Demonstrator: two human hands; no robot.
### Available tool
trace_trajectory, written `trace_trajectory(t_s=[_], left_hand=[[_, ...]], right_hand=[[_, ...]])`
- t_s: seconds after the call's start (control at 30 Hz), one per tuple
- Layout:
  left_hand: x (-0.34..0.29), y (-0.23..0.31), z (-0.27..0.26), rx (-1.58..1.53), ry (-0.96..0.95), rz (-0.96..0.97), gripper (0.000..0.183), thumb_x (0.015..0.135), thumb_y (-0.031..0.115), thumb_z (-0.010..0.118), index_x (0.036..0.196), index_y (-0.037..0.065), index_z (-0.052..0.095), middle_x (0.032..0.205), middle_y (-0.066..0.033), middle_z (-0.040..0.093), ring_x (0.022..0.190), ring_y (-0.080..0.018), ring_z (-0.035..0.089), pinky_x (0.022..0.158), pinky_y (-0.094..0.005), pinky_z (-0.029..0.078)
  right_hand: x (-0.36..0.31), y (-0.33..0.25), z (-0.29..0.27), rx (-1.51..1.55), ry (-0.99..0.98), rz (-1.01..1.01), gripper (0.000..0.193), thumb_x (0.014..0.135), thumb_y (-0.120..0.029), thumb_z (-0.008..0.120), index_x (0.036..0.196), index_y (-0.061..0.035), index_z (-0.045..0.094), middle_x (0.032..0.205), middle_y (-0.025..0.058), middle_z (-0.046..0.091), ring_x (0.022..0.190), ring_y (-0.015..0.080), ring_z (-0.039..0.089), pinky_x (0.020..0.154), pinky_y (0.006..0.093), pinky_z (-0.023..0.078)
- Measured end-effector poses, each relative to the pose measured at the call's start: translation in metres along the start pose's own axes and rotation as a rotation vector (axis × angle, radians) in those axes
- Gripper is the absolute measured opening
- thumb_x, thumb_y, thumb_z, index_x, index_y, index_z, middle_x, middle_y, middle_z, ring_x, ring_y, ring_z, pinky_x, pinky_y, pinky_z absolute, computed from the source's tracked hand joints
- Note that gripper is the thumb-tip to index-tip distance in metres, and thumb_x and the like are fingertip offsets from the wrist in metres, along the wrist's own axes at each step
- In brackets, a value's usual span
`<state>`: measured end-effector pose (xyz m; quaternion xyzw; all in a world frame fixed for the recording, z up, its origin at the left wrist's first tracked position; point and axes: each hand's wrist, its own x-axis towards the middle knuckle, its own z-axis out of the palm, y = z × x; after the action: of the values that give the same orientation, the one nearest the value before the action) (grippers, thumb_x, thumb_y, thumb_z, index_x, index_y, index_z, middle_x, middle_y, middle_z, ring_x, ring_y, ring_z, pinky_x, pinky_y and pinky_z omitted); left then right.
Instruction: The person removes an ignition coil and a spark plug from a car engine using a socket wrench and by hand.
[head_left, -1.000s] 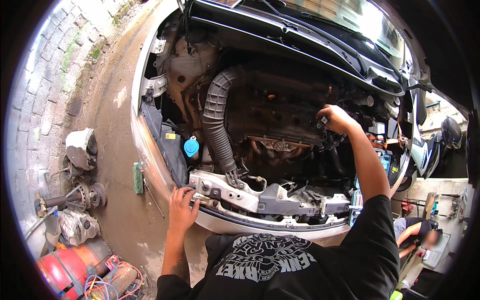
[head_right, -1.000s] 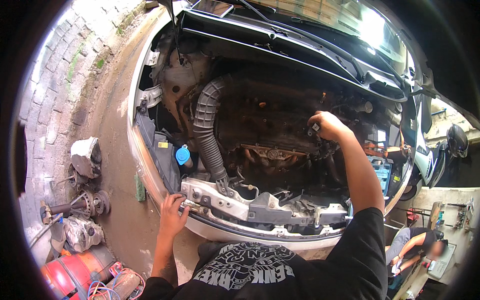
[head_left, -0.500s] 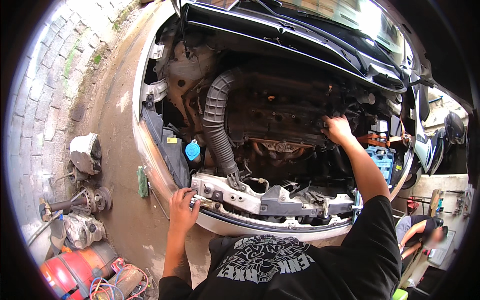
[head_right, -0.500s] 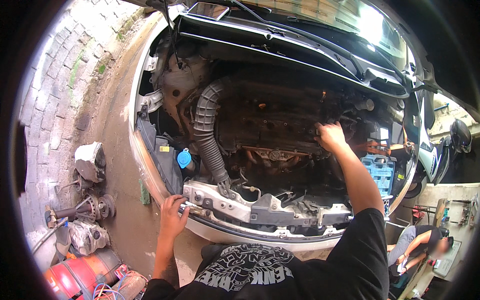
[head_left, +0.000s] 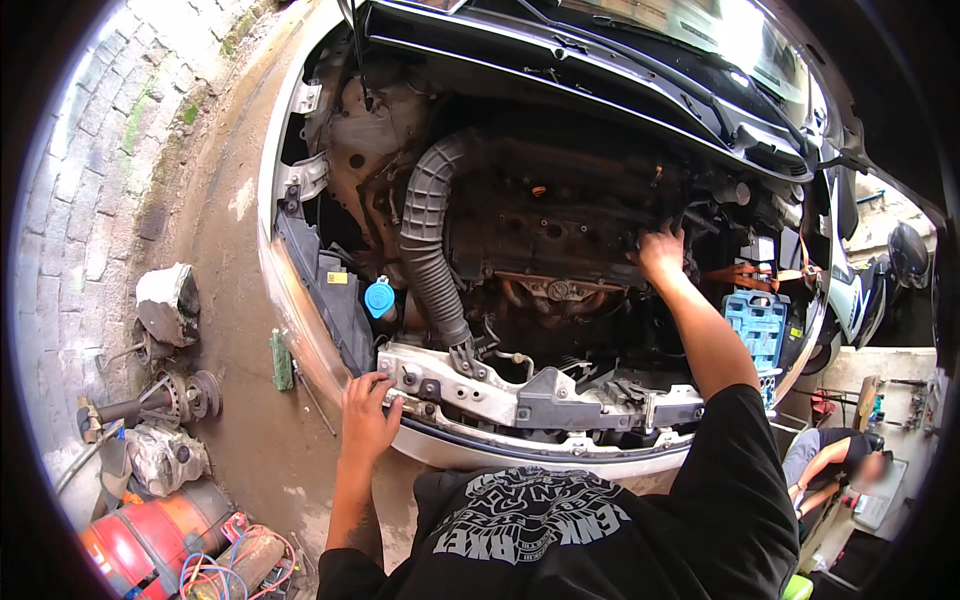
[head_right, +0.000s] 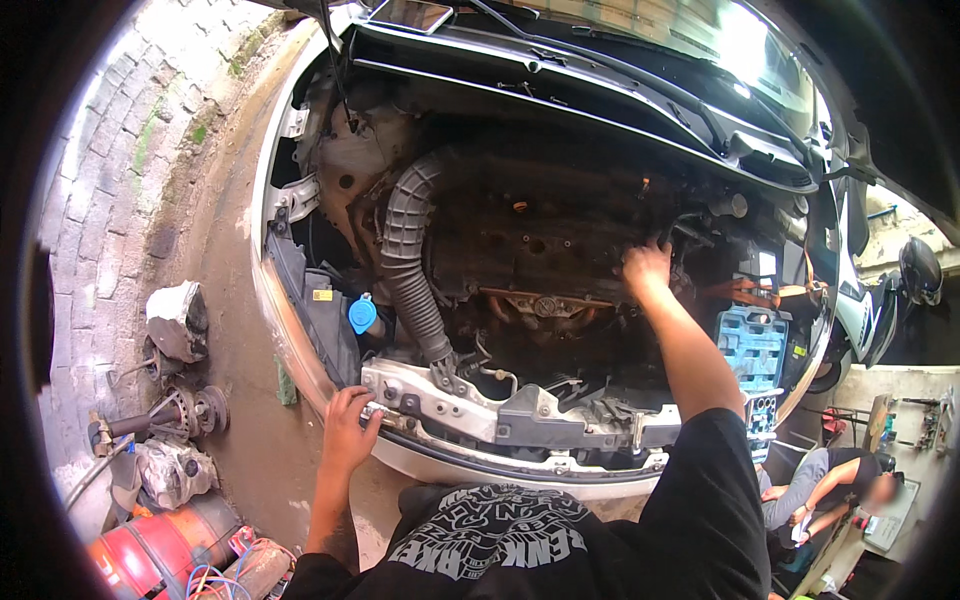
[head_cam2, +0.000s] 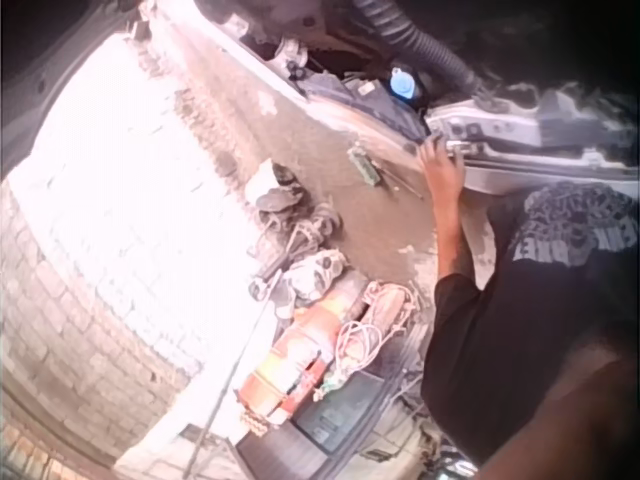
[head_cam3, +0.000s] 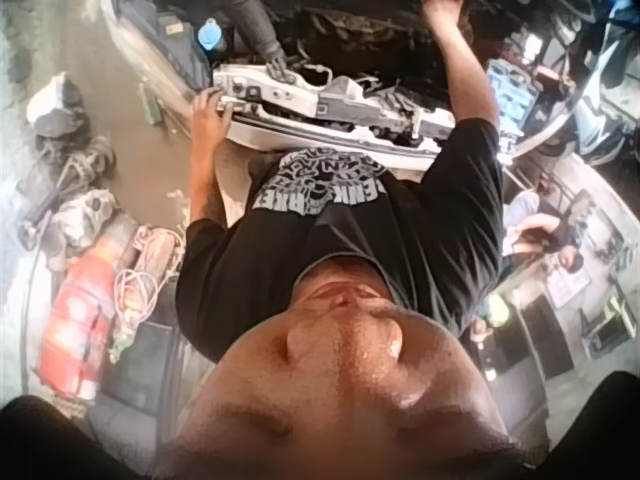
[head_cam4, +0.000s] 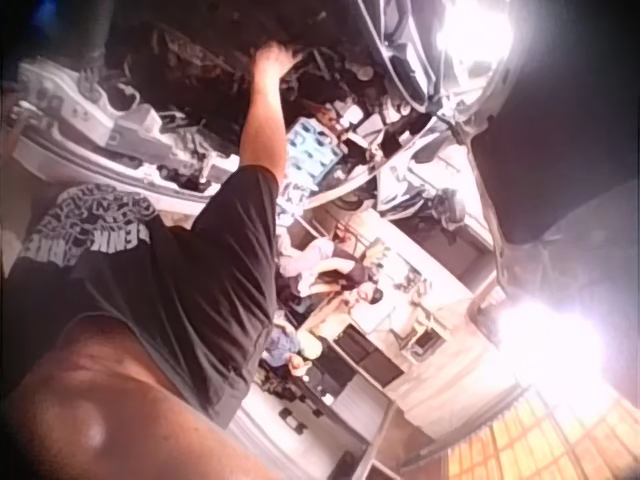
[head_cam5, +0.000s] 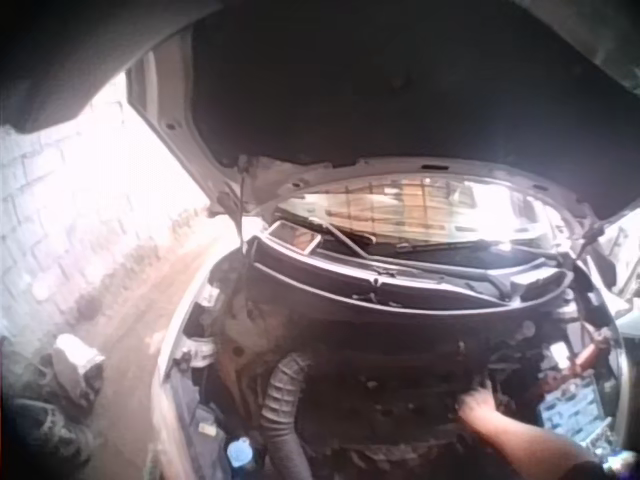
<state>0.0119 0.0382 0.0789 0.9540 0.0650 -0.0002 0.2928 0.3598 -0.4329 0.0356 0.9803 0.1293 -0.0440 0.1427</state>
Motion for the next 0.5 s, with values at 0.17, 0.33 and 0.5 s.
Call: trace_trajectory(t_s=[0.17,0.33,0.5], left_hand=[[0.007,0.008,-0.005,0.039,0.0,0.034,0.03,0.084,0.016,0.073,0.111,0.004,0.07,0.121,-0.0115,0.063,0.115,-0.0336,0.058,0.1,-0.0455,0.043],[0.006,0.007,-0.004,0.049,0.011,0.028,0.03,0.085,0.016,0.073,0.112,0.004,0.07,0.121,-0.0116,0.063,0.116,-0.0335,0.058,0.1,-0.0456,0.043],[0.003,0.005,-0.005,-0.003,0.027,0.021,0.028,0.083,0.015,0.074,0.109,0.007,0.07,0.12,-0.0098,0.063,0.114,-0.033,0.057,0.104,-0.0477,0.04]], right_hand=[[0.005,-0.005,-0.001,-0.004,-0.141,0.072,0.048,0.084,-0.051,0.075,0.113,-0.0121,0.074,0.111,0.0088,0.076,0.134,0.0302,0.051,0.109,0.0596,0.036],[0.002,-0.01,-0.003,0.033,-0.123,0.124,0.05,0.084,-0.049,0.076,0.117,-0.0116,0.073,0.114,0.0108,0.074,0.137,0.0306,0.049,0.112,0.0611,0.033],[-0.003,-0.007,-0.032,0.122,-0.094,0.101,0.055,0.079,-0.045,0.081,0.123,-0.0126,0.072,0.109,0.0148,0.075,0.126,0.0357,0.059,0.11,0.0633,0.037]])
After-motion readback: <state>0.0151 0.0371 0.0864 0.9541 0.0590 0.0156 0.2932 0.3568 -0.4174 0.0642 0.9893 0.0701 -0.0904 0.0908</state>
